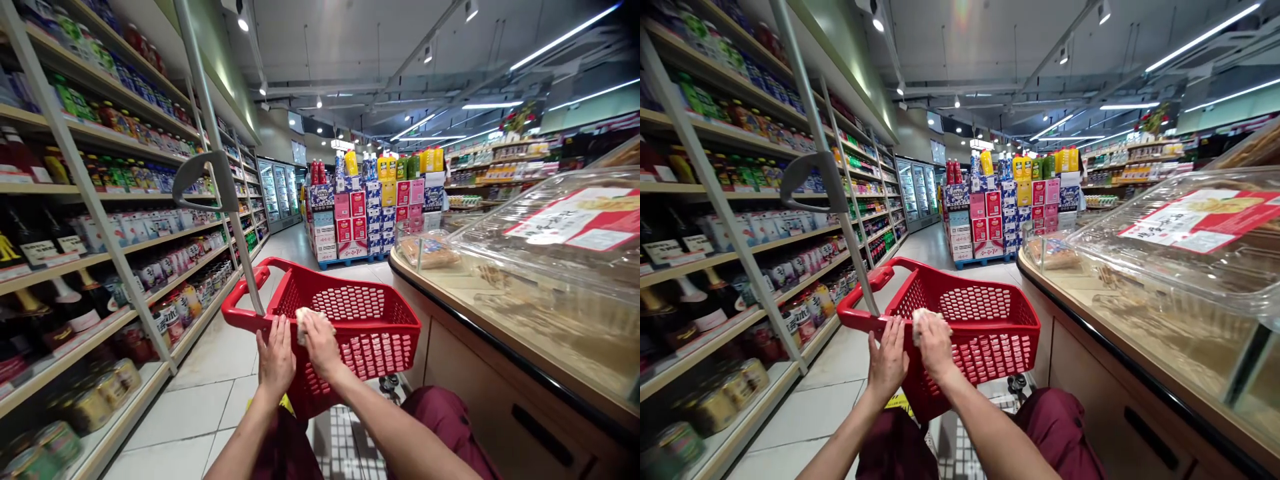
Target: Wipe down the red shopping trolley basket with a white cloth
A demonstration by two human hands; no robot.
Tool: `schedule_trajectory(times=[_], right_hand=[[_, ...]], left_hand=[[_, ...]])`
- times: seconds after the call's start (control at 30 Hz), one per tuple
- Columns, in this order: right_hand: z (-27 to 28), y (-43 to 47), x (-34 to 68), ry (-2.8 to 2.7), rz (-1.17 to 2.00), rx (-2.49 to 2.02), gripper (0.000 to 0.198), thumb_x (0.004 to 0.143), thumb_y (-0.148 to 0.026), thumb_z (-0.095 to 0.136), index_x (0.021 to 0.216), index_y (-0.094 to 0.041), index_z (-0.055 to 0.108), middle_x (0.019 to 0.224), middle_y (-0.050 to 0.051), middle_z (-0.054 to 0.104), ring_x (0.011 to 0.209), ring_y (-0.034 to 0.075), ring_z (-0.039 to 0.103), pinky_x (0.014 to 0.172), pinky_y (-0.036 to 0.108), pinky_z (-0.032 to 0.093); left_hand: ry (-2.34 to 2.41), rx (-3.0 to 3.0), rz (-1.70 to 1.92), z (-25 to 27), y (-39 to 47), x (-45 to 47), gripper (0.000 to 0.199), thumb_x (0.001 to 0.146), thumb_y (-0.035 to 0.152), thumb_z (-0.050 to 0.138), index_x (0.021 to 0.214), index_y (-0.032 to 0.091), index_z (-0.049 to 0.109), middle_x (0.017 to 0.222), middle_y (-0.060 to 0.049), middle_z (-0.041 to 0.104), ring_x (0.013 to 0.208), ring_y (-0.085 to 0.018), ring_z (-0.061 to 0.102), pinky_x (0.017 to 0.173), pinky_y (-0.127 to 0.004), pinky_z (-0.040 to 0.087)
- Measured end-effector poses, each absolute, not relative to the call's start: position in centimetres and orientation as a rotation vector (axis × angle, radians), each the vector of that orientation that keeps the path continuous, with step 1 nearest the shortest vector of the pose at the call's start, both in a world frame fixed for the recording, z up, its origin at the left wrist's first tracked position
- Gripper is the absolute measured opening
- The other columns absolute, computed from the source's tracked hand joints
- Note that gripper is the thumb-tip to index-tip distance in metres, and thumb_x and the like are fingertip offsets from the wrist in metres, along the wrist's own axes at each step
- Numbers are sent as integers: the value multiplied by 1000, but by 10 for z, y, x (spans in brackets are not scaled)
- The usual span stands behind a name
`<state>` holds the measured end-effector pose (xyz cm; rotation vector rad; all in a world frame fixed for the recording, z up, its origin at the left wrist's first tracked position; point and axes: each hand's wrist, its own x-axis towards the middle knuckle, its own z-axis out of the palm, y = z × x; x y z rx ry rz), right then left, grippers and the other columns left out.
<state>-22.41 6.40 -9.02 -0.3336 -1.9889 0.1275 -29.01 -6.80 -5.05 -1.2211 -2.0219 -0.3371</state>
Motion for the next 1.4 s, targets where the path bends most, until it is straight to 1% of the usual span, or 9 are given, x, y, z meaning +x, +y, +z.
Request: schedule_trajectory(times=[0.2,0.4,0.53,0.63,0.83,0.97,1.07,1.27,1.4], right_hand=[[-82,58,-232,-2029,198,-262,40,85,-18,36,121,-13,50,121,12,54,110,21,48,95,40,38],[-64,33,-254,-1973,257,-137,36,86,-19,38,120,-17,50,122,10,53,114,19,45,96,37,37],[-35,11,-266,-1934,319,-80,29,80,-16,46,106,-21,59,99,7,60,91,18,54,79,30,47],[13,14,-266,-1865,347,-2,28,81,-12,41,101,-18,61,88,6,57,84,17,53,74,28,49],[150,23,-299,-1863,14,165,36,89,-21,38,124,-16,45,117,6,44,110,18,40,94,39,37],[114,26,-292,-1998,-230,380,31,87,-23,45,113,-10,54,103,7,52,91,14,47,83,31,45],[75,29,-284,-2032,-282,501,17,84,-24,52,95,-18,63,85,0,56,76,11,50,73,23,48],[133,39,-309,-1949,-132,285,38,91,-25,37,124,-9,44,110,11,47,96,17,48,83,35,45],[101,32,-294,-2002,-111,355,30,89,-27,40,111,-15,56,101,6,55,86,12,52,78,26,47]], left_hand=[[-2066,-942,-395,-37,-94,-319,68,75,17,39,137,6,14,141,-20,27,134,-25,17,107,-55,5],[-2125,-938,-345,-33,-109,-327,67,73,13,38,136,10,16,140,-16,31,131,-24,24,107,-55,3],[-2083,-976,-364,-25,-121,-337,67,74,13,37,137,15,15,140,-13,32,133,-23,21,107,-53,2],[-2082,-911,-427,-15,-128,-347,68,74,15,38,138,13,12,141,-15,30,133,-24,19,107,-54,2],[-2136,-880,-453,-8,-127,-350,67,73,16,40,136,11,18,143,-15,27,134,-25,17,107,-55,2],[-2162,-879,-463,-15,-133,-350,64,73,16,40,134,10,22,142,-15,27,134,-26,16,106,-56,5],[-2170,-880,-460,-19,-141,-352,62,74,15,39,134,10,24,142,-16,28,133,-26,17,106,-57,5],[-2155,-887,-471,-17,-136,-351,68,73,15,41,136,11,18,142,-16,27,134,-26,16,106,-57,7],[-2159,-920,-475,-23,-134,-346,69,73,15,41,137,13,16,142,-15,27,134,-26,17,106,-57,7]])
